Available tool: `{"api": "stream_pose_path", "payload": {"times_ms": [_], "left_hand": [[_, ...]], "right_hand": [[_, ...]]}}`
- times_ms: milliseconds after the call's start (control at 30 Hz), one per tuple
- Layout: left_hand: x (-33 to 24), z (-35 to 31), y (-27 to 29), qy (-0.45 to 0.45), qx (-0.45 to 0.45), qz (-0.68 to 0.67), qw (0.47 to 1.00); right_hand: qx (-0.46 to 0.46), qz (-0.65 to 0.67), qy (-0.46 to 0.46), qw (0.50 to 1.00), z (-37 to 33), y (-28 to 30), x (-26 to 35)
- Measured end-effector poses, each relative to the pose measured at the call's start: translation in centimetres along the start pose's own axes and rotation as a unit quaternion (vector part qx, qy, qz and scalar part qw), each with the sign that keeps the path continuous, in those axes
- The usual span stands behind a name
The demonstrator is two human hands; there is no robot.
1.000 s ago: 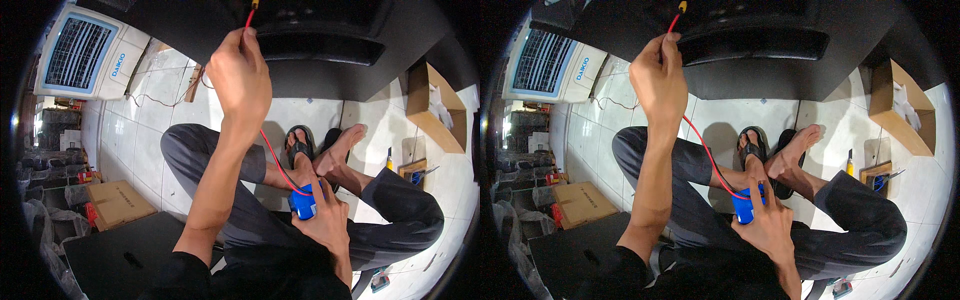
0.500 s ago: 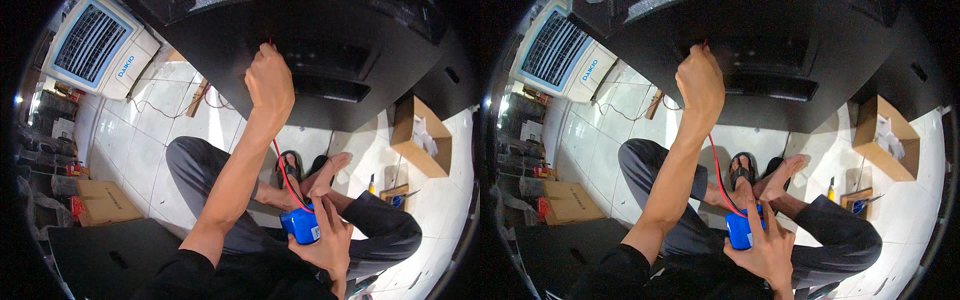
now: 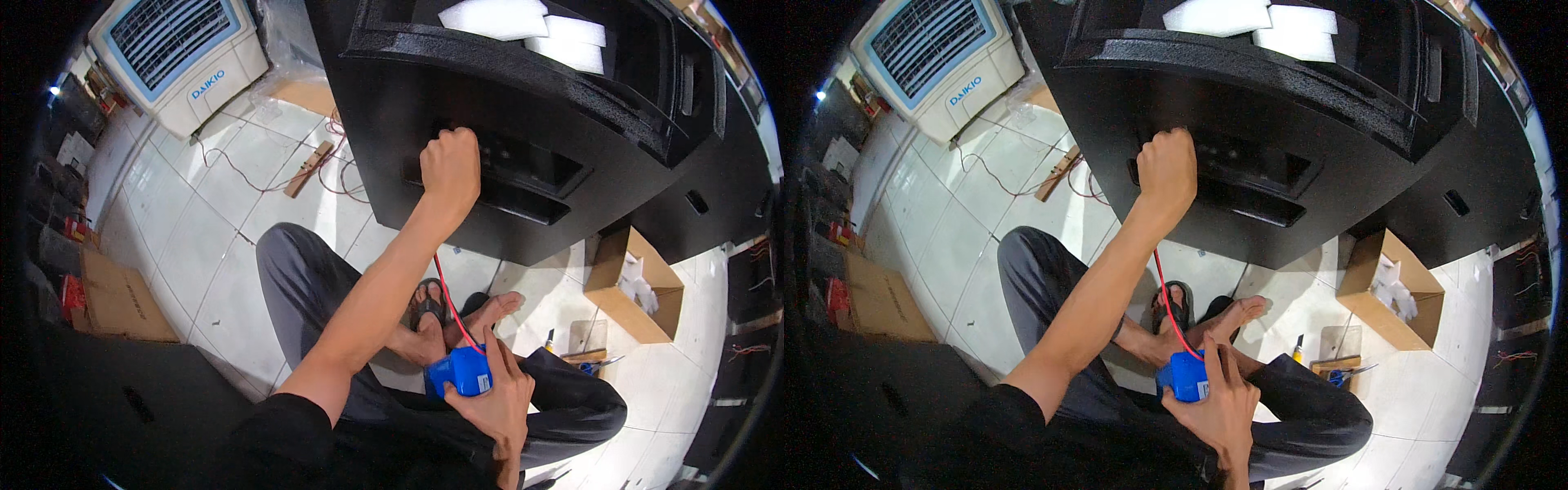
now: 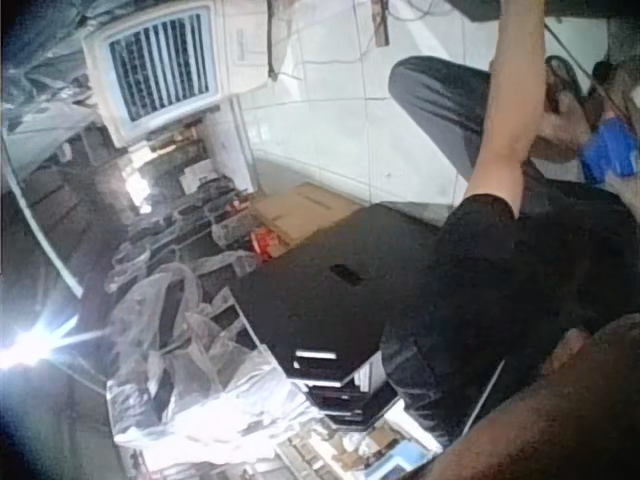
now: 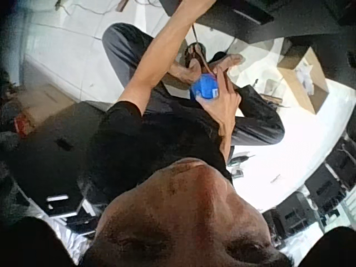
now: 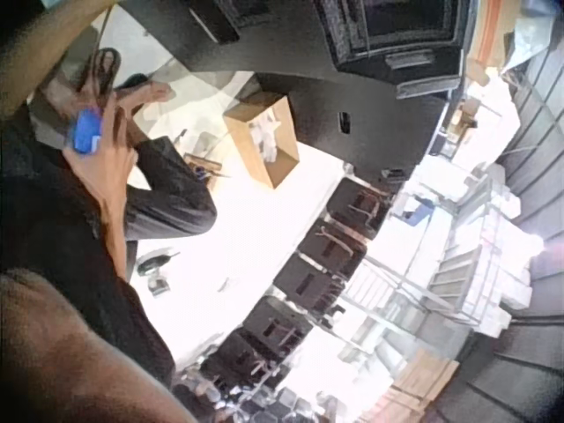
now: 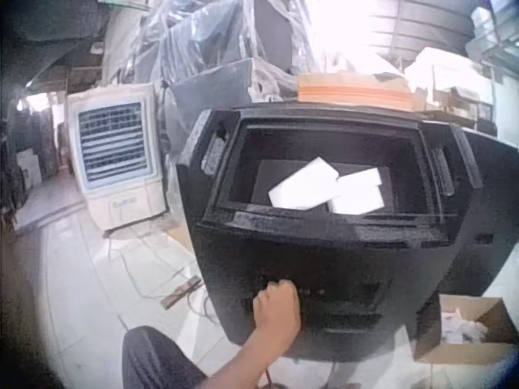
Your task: The person sits on the floor and assembles a speaker by cutting a blue battery pack with a utility knife, inserting it into the speaker enclosure, and securing it with foam padding. The person uses a drill, utility knife, and foam pieces to complete the assembly.
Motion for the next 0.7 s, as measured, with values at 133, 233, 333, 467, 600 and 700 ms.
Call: {"api": "stream_pose_path", "payload": {"times_ms": [133, 233, 333, 467, 600, 700], "left_hand": [[1.0, -0.4, -0.2, 0.016, 0.037, -0.011, 0.999], [0.1, -2.1, 0.8, -0.001, 0.028, -0.011, 1.0], [0.2, -4.2, 2.6, -0.047, -0.032, -0.01, 0.998], [2.9, -5.5, 2.6, -0.06, -0.107, -0.121, 0.985], [3.6, -5.4, 1.9, -0.038, -0.091, -0.19, 0.977], [4.4, -6.5, 1.9, -0.015, -0.097, -0.225, 0.969]], "right_hand": [[0.013, 0.006, 0.015, 1.0, 0.9, 0.4, 0.8], [0.017, -0.008, 0.011, 1.0, 1.5, 0.8, 0.6], [-0.007, -0.004, -0.001, 1.0, 1.7, 1.2, 0.1], [-0.006, 0.007, -0.005, 1.0, 2.1, 1.3, 1.1], [0.006, 0.029, -0.034, 0.999, 2.0, 1.0, 1.2], [0.006, 0.026, -0.047, 0.999, 1.3, 0.7, 0.7]]}}
Point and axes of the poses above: each hand's wrist, its own z-axis towards the middle knuckle, its own y-axis out of the back of the hand, x = y × z, the point moved 7 cm from there along z, towards the middle knuckle, and after that the axes turned 5 degrees about y, right-handed, at the moved point
